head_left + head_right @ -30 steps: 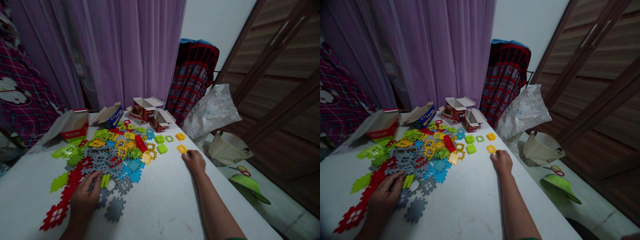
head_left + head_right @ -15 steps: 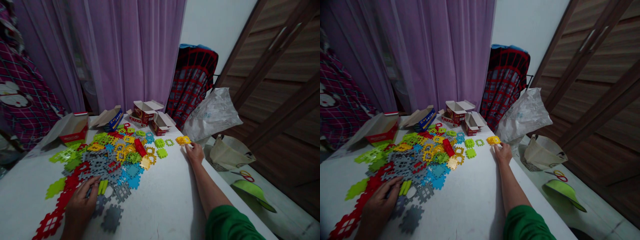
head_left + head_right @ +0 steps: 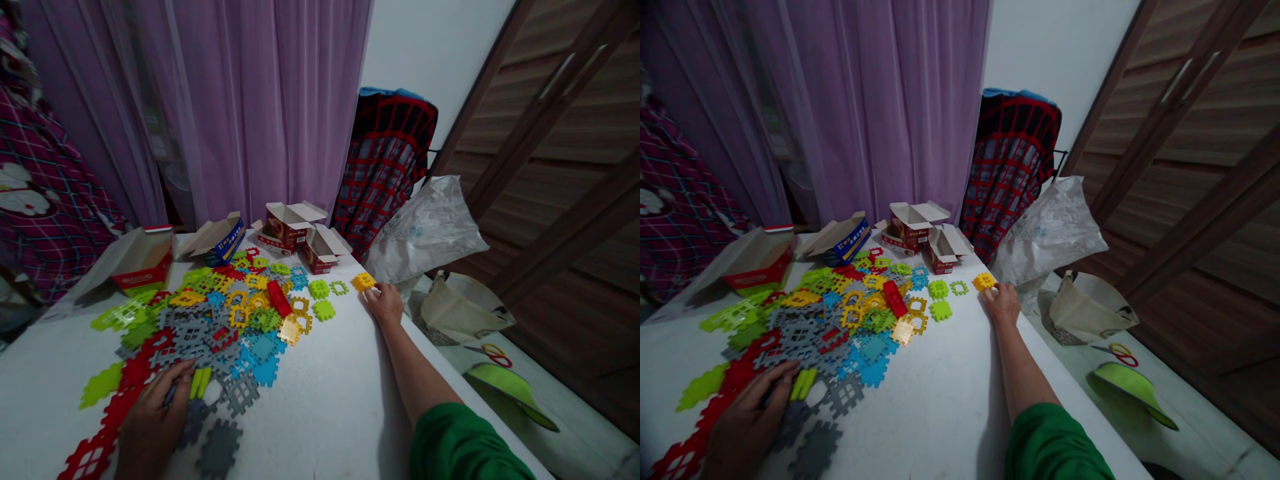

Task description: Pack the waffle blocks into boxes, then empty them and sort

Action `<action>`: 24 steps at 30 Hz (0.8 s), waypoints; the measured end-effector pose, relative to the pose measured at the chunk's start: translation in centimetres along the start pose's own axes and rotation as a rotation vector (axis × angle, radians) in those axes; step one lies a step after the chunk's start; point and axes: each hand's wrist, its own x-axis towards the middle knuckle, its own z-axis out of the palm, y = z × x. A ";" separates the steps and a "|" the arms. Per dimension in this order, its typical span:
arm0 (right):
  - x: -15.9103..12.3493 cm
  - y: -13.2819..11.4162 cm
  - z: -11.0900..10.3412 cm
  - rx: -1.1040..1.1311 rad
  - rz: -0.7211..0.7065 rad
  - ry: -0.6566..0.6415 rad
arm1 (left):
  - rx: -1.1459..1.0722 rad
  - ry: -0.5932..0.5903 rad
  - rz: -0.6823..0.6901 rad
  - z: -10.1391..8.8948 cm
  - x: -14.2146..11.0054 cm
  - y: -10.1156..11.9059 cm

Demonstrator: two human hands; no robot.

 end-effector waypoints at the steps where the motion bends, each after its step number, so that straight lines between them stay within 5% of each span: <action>1: 0.0 0.0 0.0 -0.011 -0.004 -0.005 | 0.002 -0.006 0.007 0.0 0.0 -0.1; 8: 0.2 0.1 0.1 -0.047 -0.018 -0.023 | 0.006 0.039 0.023 0.0 0.1 0.2; 24: 0.0 -0.3 -0.3 -0.066 -0.023 -0.035 | 0.037 -0.061 -0.011 0.3 -0.4 -0.9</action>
